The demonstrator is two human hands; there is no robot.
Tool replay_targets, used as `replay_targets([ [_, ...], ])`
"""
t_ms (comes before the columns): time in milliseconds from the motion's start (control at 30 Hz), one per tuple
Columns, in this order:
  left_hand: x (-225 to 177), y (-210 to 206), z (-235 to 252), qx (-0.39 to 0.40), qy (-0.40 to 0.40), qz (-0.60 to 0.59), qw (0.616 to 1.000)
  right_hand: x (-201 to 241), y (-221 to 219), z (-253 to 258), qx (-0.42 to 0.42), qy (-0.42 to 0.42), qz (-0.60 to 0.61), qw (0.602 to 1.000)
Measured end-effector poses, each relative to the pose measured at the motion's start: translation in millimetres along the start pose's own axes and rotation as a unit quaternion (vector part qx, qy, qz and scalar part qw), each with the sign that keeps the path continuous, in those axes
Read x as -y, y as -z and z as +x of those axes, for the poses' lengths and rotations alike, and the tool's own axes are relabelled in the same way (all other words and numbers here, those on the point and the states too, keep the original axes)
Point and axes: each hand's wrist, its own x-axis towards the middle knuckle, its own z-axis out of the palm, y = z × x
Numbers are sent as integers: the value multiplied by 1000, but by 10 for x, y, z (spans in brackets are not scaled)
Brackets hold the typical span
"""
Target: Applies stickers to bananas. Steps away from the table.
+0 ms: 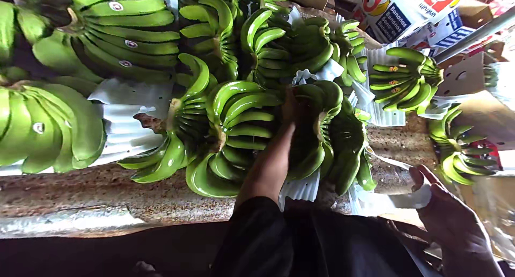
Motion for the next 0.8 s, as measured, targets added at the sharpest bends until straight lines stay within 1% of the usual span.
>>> replay_targets([
  [67, -53, 40, -112, 37, 14, -15, 999, 11, -62, 5, -26, -1, -9, 1000],
  [167, -19, 130, -225, 63, 24, -94, 993, 30, -133, 0, -45, 6, -56, 997],
  [233, 82, 211, -250, 108, 70, -123, 984, 36, -132, -3, -23, 22, -55, 998],
  [267, 150, 221, -284, 119, 95, -137, 979, 39, -128, -2, -14, 22, -54, 998],
  [333, 274, 203, -355, 110, 134, -180, 968, 30, -114, 18, -5, 17, -46, 999],
  [433, 346, 143, -410, 84, 101, -184, 974, 1, -150, 53, -25, 2, -51, 998],
  [500, 356, 108, -410, 93, 89, -129, 983, -13, -216, 110, -37, -10, -74, 996],
  [567, 354, 91, -347, 114, 92, -7, 989, -22, -313, 180, -52, -15, -120, 991],
  [633, 366, 110, -272, 131, 82, 155, 976, -55, -412, 245, -59, -11, -159, 985],
  [667, 357, 126, -263, 133, 70, 207, 967, -80, -445, 272, -60, -1, -174, 983],
  [700, 280, 147, -277, 120, 54, 224, 966, -100, -471, 304, -54, 11, -195, 979],
  [733, 123, 187, -342, 95, 19, 200, 975, -110, -497, 340, -45, 23, -221, 974],
  [767, -77, 236, -473, 70, -34, 149, 986, -114, -528, 372, -35, 27, -245, 969],
  [800, -273, 276, -638, 54, -106, 97, 988, -122, -561, 398, -27, 24, -267, 963],
])
